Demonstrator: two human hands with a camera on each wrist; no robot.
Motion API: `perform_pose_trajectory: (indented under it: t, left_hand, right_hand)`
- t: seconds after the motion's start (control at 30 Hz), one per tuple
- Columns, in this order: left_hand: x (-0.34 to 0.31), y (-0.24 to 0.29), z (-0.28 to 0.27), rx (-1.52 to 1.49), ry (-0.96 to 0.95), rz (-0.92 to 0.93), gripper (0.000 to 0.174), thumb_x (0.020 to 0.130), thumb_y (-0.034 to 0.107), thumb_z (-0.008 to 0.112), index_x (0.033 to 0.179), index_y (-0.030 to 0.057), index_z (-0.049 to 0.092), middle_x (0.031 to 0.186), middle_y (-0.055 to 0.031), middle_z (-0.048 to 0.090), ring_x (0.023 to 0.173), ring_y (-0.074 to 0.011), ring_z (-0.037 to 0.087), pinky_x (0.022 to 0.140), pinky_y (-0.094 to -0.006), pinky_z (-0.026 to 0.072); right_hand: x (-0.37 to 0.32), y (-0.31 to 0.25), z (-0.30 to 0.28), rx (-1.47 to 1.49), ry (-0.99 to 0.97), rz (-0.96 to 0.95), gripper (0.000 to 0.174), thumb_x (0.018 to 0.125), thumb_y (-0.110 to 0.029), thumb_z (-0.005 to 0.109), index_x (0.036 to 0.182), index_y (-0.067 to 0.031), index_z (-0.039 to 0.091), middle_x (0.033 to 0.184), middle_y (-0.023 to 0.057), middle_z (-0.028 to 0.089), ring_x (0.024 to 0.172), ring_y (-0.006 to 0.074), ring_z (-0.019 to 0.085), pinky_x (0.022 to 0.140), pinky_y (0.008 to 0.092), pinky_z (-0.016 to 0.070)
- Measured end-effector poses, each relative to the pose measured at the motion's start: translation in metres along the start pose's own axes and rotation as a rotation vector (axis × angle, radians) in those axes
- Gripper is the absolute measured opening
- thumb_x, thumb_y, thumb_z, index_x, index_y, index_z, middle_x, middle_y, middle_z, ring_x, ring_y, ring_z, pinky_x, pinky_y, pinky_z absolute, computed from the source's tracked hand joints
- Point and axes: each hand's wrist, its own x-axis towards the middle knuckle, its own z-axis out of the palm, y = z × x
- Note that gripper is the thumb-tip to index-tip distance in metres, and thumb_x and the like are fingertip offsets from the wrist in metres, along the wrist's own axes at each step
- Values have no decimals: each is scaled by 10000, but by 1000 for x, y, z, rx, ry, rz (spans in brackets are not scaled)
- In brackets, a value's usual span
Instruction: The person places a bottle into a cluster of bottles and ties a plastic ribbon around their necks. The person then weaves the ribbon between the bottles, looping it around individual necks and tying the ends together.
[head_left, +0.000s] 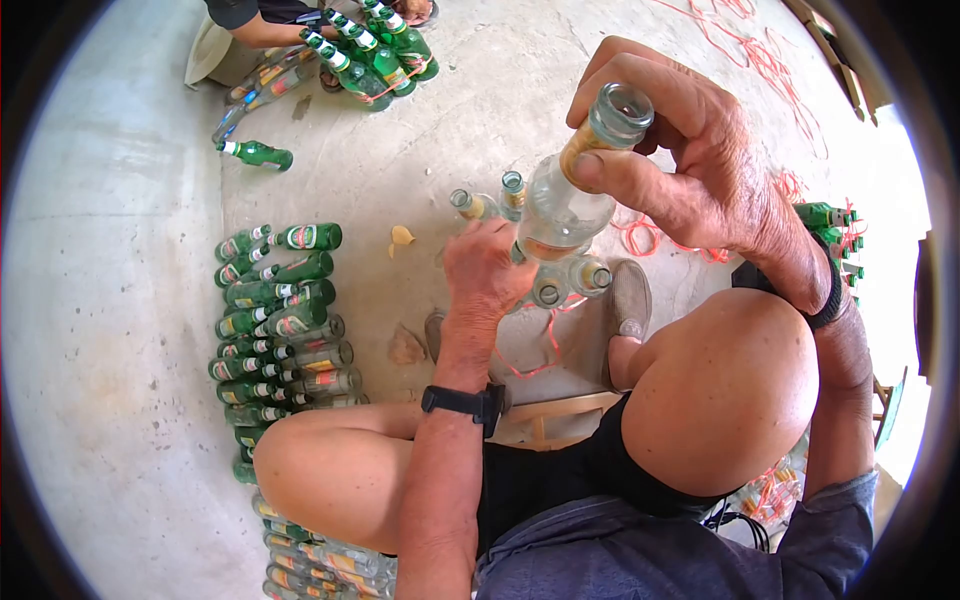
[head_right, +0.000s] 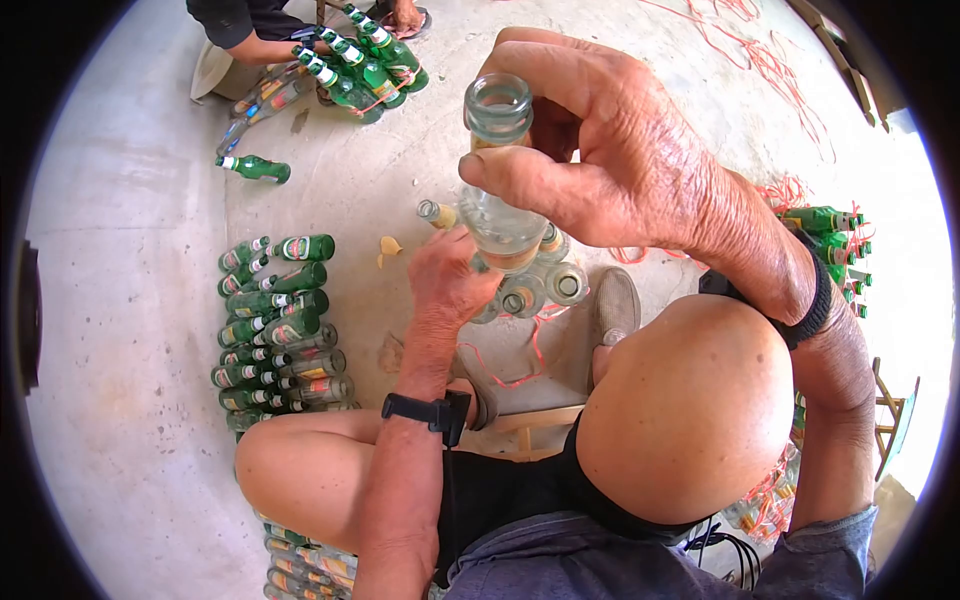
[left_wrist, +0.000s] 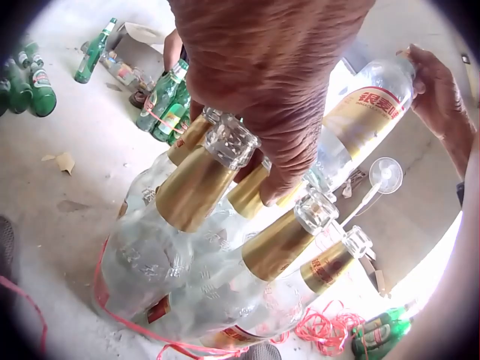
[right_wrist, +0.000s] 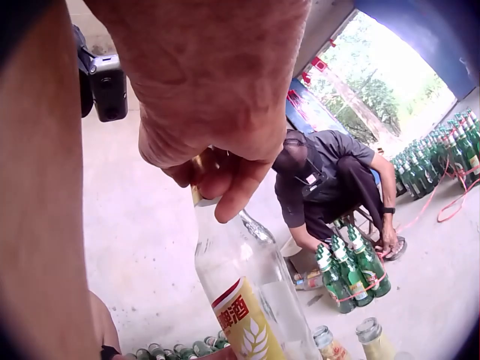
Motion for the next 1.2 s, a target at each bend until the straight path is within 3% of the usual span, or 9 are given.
perform_pose_trajectory:
  t: [0.1, 0.2, 0.53, 0.63, 0.9, 1.0, 1.2]
  left_hand:
    - [0, 0, -2, 1, -8, 5, 237, 704, 318, 856, 818, 149, 736, 855, -7, 698, 878, -288, 708, 715, -473, 519]
    - [2, 2, -2, -30, 15, -5, 232, 705, 317, 860, 798, 150, 729, 834, -11, 685, 859, -288, 708, 697, -471, 523]
    - [3, 5, -1, -53, 30, -35, 225, 695, 314, 870, 774, 160, 728, 806, -11, 671, 830, -294, 706, 691, -473, 540]
    - [3, 8, -8, -55, -20, -50, 262, 710, 262, 894, 843, 109, 729, 865, -53, 706, 870, -316, 720, 756, -454, 579]
    - [2, 3, -7, 5, -56, -54, 285, 666, 240, 895, 869, 106, 746, 916, -40, 731, 899, -308, 722, 786, -441, 590]
    - [1, 1, -6, 19, -51, -54, 293, 655, 236, 897, 870, 107, 746, 919, -41, 731, 913, -308, 722, 788, -443, 593]
    - [-1, -1, 1, 5, 14, -21, 271, 622, 263, 852, 787, 98, 714, 861, -43, 703, 877, -298, 714, 718, -467, 551]
  right_hand:
    - [0, -3, -7, -41, -88, 104, 270, 960, -227, 791, 1078, -12, 677, 969, 41, 617, 855, 95, 628, 718, 256, 508]
    - [-1, -2, -8, -37, -84, 142, 261, 956, -220, 786, 1076, -14, 677, 975, 43, 623, 862, 95, 634, 723, 261, 508]
    - [-5, 2, -8, -75, -50, 104, 230, 949, -194, 757, 1059, -14, 666, 971, 57, 616, 849, 122, 615, 735, 289, 493]
    - [-9, 5, -9, -54, -34, 144, 221, 960, -190, 730, 1058, -6, 656, 969, 67, 606, 848, 128, 617, 736, 294, 492]
    - [-16, 15, -7, -3, 40, 156, 219, 967, -181, 703, 1070, 3, 645, 972, 71, 596, 817, 132, 623, 731, 288, 492]
    - [-16, 13, -5, 95, 73, 280, 212, 962, -175, 696, 1070, 0, 643, 973, 67, 599, 791, 121, 626, 701, 278, 501]
    - [-14, 14, -7, -71, 46, 154, 187, 960, -162, 676, 1064, -10, 640, 953, 50, 606, 762, 99, 644, 649, 269, 528]
